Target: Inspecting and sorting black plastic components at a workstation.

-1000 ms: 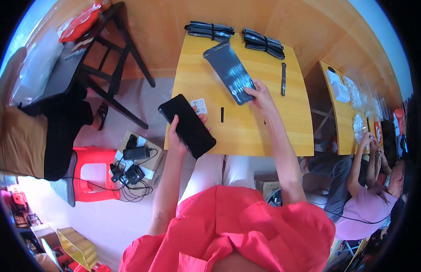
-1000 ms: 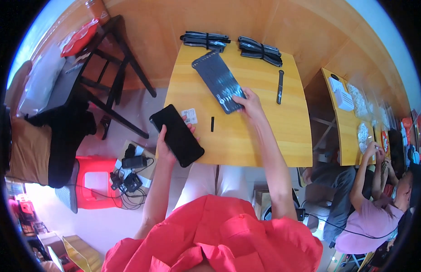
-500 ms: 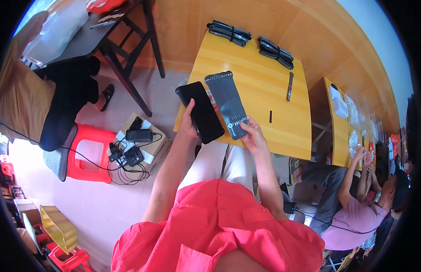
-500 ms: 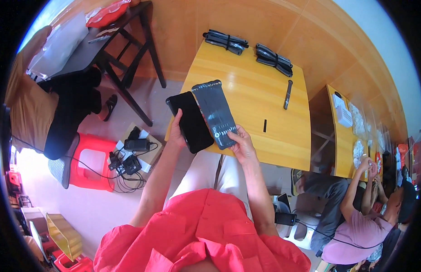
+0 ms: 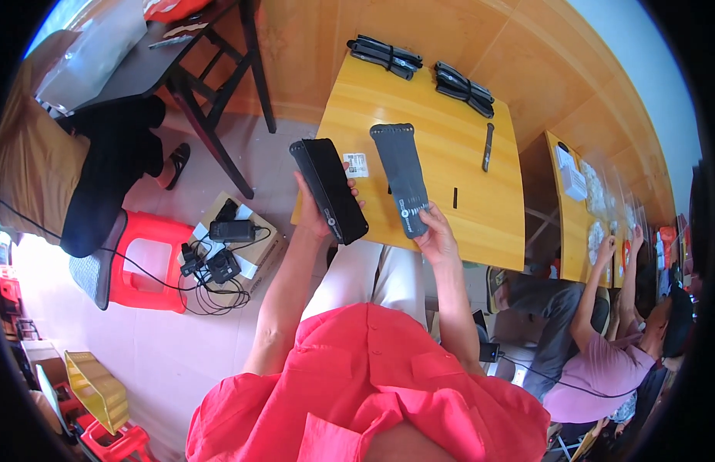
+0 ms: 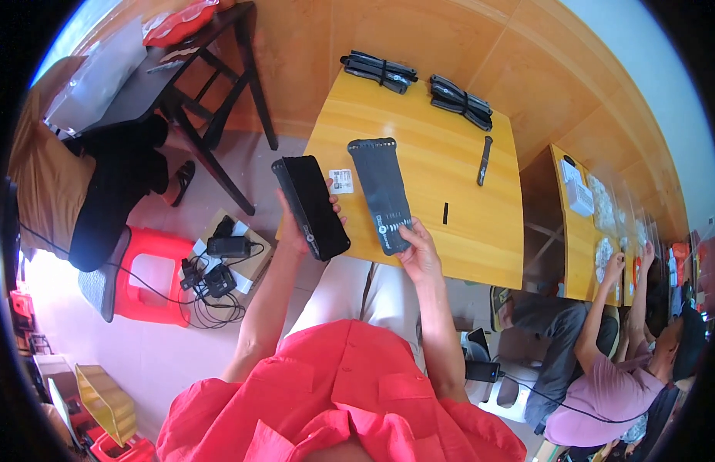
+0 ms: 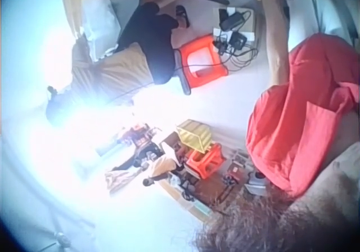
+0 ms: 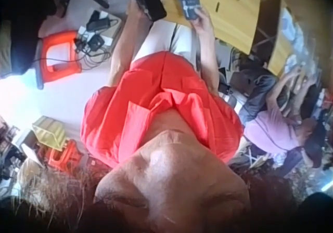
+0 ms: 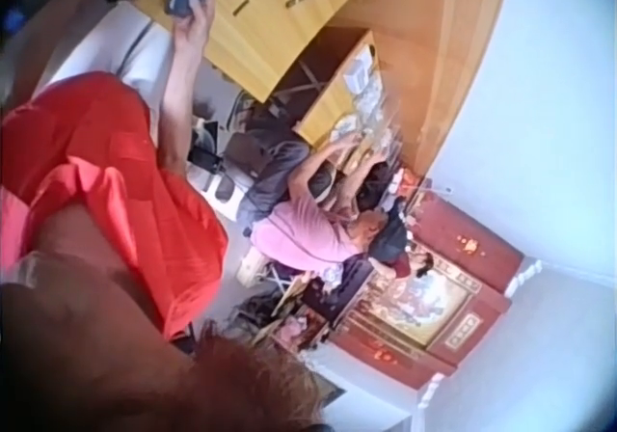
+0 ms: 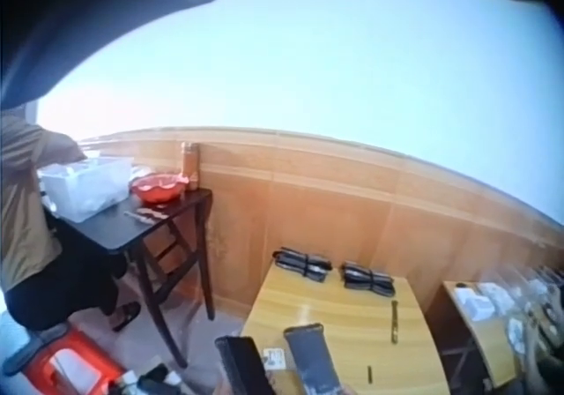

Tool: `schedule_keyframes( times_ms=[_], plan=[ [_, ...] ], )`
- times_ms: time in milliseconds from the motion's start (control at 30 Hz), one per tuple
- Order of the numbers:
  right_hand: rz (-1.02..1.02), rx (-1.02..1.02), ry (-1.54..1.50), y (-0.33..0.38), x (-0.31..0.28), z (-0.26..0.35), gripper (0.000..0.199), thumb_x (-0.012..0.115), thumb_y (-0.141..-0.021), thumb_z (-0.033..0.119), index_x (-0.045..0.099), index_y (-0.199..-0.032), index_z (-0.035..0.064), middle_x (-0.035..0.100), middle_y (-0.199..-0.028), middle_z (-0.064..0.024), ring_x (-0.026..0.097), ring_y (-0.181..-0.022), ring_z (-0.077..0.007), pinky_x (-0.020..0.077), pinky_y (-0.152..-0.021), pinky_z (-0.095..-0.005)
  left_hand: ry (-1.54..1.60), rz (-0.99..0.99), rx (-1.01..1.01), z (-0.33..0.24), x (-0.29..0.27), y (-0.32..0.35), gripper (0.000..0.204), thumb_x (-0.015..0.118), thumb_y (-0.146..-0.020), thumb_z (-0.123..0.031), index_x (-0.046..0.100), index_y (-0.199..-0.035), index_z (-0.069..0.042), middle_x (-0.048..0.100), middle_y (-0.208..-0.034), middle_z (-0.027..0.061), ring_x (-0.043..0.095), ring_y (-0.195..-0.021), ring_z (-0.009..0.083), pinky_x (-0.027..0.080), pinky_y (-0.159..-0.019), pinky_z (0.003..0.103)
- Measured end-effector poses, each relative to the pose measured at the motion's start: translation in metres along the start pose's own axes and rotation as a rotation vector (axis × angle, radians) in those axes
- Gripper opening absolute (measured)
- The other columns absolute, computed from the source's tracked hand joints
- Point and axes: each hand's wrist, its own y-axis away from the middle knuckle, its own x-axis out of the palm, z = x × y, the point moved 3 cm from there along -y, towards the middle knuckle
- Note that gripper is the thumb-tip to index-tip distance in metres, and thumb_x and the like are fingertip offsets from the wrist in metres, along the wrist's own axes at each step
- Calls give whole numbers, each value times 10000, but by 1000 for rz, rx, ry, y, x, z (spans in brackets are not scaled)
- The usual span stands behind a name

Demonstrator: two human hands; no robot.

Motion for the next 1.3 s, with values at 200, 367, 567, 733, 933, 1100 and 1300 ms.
schedule_keyframes(
  times_ms=[200, 367, 567, 733, 933, 1100, 1300],
  plan=[
    [28, -31, -66, 6, -7, 2, 244, 565, -823, 57, 519, -1063, 48, 623, -977, -48, 621, -859, -135, 522, -726, -263, -70, -122, -2, -2, -1, -3, 550, 443, -861, -505, 456, -1207, -78, 553, -914, 51, 535, -869, 221, 452, -826, 427],
    [-2, -59, -97, 13, -13, 3, 257, 561, -822, 46, 512, -1074, 49, 623, -999, -65, 628, -850, -144, 533, -716, -269, -201, -288, 82, 6, 24, 0, 380, 646, -780, -187, 525, -1118, -63, 579, -1092, 68, 544, -1025, 241, 416, -920, 396],
    [-2, -110, -84, 19, -27, 11, 300, 553, -819, 31, 486, -1111, 46, 621, -997, -69, 629, -846, -152, 534, -723, -279, -261, -470, -2, 12, 29, 5, 414, 658, -738, -154, 526, -1117, -55, 591, -1049, 91, 553, -997, 245, 420, -914, 414],
    [-50, -123, -114, 22, -27, 15, 261, 563, -812, 17, 510, -1066, 44, 625, -937, -65, 632, -799, -141, 542, -654, -264, -270, -475, 29, 14, 32, 5, 383, 652, -733, -137, 543, -1087, -40, 607, -1009, 96, 579, -946, 241, 450, -878, 385],
    [-46, -122, -129, 19, -35, 9, 285, 569, -811, 21, 501, -1087, 42, 620, -971, -64, 628, -834, -147, 538, -702, -279, -274, -475, 39, 15, 26, 3, 347, 625, -751, -99, 547, -1078, -11, 618, -1004, 101, 594, -929, 242, 458, -877, 370],
    [-11, -120, -111, 19, -36, 7, 295, 567, -819, 36, 486, -1103, 44, 618, -1002, -66, 626, -871, -154, 531, -748, -292, -251, -459, 42, 15, 24, 3, 336, 617, -755, -77, 549, -1076, -10, 619, -1006, 106, 595, -934, 240, 459, -877, 365],
    [-12, -101, -118, 20, -32, 6, 308, 564, -819, 32, 490, -1118, 42, 622, -996, -67, 627, -873, -156, 531, -758, -292, -303, -466, 54, 18, 23, -1, 344, 660, -725, -89, 557, -1044, -11, 621, -957, 112, 610, -877, 240, 501, -799, 375]
  ],
)
